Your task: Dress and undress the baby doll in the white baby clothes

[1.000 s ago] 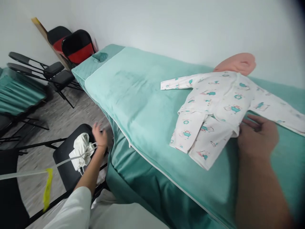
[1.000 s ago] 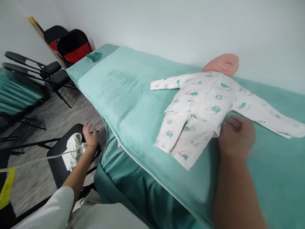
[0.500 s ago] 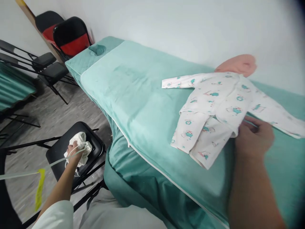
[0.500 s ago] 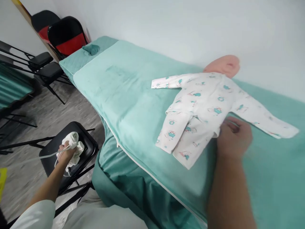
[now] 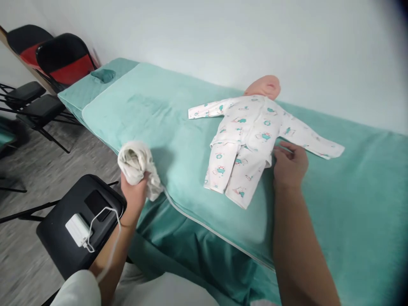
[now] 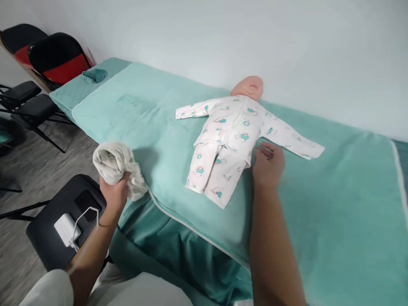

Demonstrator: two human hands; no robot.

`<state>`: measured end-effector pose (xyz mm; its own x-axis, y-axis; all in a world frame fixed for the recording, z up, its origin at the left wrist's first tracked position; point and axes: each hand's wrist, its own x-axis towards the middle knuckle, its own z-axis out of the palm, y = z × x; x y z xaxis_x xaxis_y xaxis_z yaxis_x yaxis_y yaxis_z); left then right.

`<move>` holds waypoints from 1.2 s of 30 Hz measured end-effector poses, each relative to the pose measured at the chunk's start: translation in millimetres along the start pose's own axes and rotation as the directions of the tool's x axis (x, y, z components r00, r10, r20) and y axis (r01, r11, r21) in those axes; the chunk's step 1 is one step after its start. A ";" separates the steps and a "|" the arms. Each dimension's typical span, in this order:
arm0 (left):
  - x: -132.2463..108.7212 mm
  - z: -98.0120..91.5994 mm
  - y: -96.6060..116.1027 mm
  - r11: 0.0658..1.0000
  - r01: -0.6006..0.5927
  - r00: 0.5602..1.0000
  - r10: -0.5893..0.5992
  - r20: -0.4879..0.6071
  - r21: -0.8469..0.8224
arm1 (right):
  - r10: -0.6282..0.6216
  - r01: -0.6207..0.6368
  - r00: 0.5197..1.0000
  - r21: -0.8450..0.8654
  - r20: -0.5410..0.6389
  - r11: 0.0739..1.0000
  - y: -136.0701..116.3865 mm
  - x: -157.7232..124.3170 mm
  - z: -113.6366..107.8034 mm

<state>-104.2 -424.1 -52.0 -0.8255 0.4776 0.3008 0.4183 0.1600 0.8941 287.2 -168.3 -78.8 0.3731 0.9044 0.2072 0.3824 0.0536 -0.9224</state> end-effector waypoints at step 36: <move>-69.8 159.1 206.8 0.779 0.117 0.607 0.435 0.665 -0.617 | -0.138 -0.388 0.831 0.738 0.540 0.552 -71.2 -50.3 -43.4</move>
<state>100.3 -287.0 59.1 -0.0669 0.9339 0.3512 -0.0045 -0.3522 0.9359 277.9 -236.0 -9.4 -0.1990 0.9722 0.1235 -0.5576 -0.0087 -0.8301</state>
